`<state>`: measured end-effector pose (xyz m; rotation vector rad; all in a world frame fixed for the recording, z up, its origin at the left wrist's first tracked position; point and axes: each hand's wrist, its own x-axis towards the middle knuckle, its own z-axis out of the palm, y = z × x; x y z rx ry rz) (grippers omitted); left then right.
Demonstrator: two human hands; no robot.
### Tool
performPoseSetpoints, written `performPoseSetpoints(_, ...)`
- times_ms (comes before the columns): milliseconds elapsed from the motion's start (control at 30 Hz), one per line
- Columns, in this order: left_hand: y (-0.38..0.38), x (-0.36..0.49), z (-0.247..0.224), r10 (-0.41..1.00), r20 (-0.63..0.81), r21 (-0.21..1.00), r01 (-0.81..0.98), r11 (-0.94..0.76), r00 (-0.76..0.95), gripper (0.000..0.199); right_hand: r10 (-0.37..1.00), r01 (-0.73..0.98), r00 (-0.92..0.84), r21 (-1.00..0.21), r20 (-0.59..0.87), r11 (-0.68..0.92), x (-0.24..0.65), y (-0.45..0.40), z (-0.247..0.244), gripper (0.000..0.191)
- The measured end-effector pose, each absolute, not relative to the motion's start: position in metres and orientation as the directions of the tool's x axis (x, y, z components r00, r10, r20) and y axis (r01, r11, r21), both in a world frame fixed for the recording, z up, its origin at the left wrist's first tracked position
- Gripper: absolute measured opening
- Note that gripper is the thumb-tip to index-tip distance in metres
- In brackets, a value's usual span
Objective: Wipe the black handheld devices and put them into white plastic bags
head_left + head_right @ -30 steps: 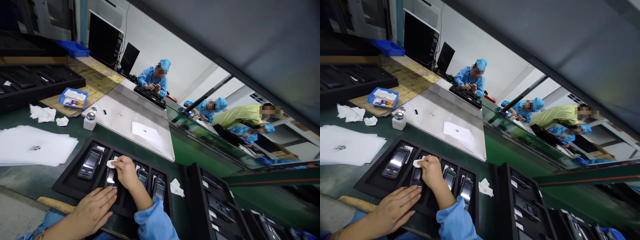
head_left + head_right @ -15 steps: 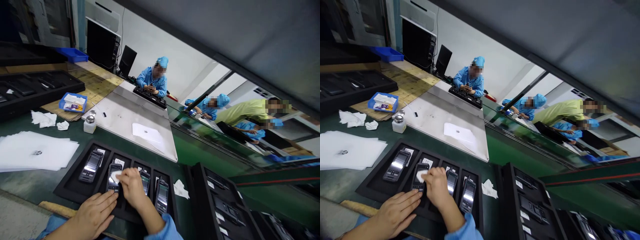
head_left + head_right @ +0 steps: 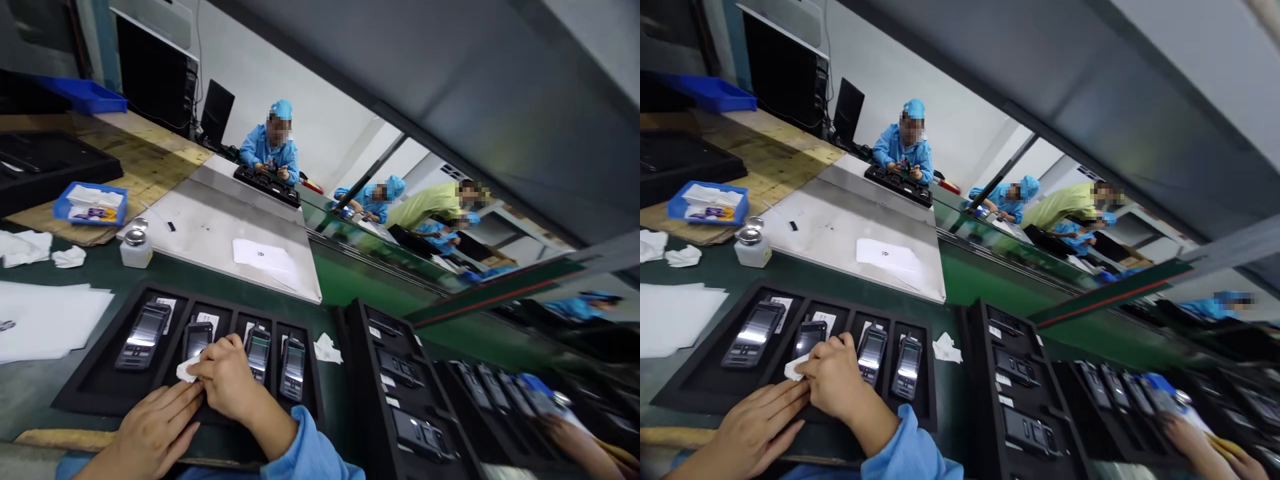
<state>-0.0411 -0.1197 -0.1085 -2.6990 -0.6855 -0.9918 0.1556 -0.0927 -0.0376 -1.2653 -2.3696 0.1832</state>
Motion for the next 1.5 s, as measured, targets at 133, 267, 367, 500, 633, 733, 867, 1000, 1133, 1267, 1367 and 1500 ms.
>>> performPoseSetpoints(133, -0.119, -0.042, -0.105, 0.309, 0.663, -0.069, 0.467, -0.881, 0.682, 0.037, 0.893, 0.808, -0.166, -0.461, 0.419, 0.367, 0.215, -0.110, -0.022, 0.029)
performPoseSetpoints(267, -0.129, -0.016, -0.086, 0.229, 0.637, -0.107, 0.379, -0.919, 0.736, 0.043, 0.897, 0.841, 0.087, -0.514, 0.433, 0.167, 0.268, -0.104, -0.016, 0.033)
performPoseSetpoints(367, -0.134, 0.022, -0.077, 0.222, 0.599, -0.080, 0.334, -0.939, 0.769, 0.048, 0.914, 0.887, 0.066, -0.444, 0.400, 0.130, 0.271, -0.094, -0.022, 0.037)
performPoseSetpoints(500, -0.129, 0.057, -0.083, 0.205, 0.574, -0.101, 0.317, -0.943, 0.793, 0.047, 0.931, 0.913, -0.034, -0.368, 0.363, 0.176, 0.253, -0.111, -0.036, 0.040)
performPoseSetpoints(633, -0.126, 0.060, -0.096, 0.227, 0.543, -0.101, 0.332, -0.938, 0.808, 0.045, 0.931, 0.907, -0.183, -0.310, 0.317, 0.284, 0.250, -0.138, -0.044, 0.036)
performPoseSetpoints(733, -0.127, 0.057, -0.100, 0.234, 0.535, -0.089, 0.329, -0.940, 0.812, 0.046, 0.941, 0.928, -0.132, -0.295, 0.311, 0.228, 0.254, -0.122, -0.039, 0.031)
performPoseSetpoints(867, -0.126, 0.057, -0.098, 0.226, 0.540, -0.104, 0.331, -0.938, 0.811, 0.046, 0.950, 0.940, -0.070, -0.299, 0.304, 0.165, 0.252, -0.098, -0.031, 0.033)
performPoseSetpoints(1000, -0.125, 0.056, -0.096, 0.221, 0.541, -0.111, 0.330, -0.937, 0.811, 0.047, 0.937, 0.907, -0.194, -0.311, 0.290, 0.284, 0.250, -0.128, -0.040, 0.035)
performPoseSetpoints(1133, -0.126, 0.056, -0.095, 0.226, 0.539, -0.084, 0.318, -0.944, 0.812, 0.045, 0.942, 0.920, -0.092, -0.335, 0.323, 0.205, 0.262, -0.125, -0.042, 0.034)
performPoseSetpoints(1267, -0.124, 0.056, -0.091, 0.219, 0.550, -0.086, 0.315, -0.945, 0.806, 0.041, 0.943, 0.912, 0.007, -0.389, 0.333, 0.131, 0.274, -0.104, -0.038, 0.032)
performPoseSetpoints(1367, -0.124, 0.055, -0.090, 0.213, 0.552, -0.111, 0.324, -0.939, 0.806, 0.041, 0.941, 0.900, -0.055, -0.391, 0.335, 0.192, 0.271, -0.129, -0.044, 0.036)
performPoseSetpoints(1500, -0.126, 0.055, -0.089, 0.192, 0.565, -0.147, 0.326, -0.934, 0.803, 0.041, 0.941, 0.883, -0.063, -0.420, 0.334, 0.209, 0.269, -0.149, -0.050, 0.034)
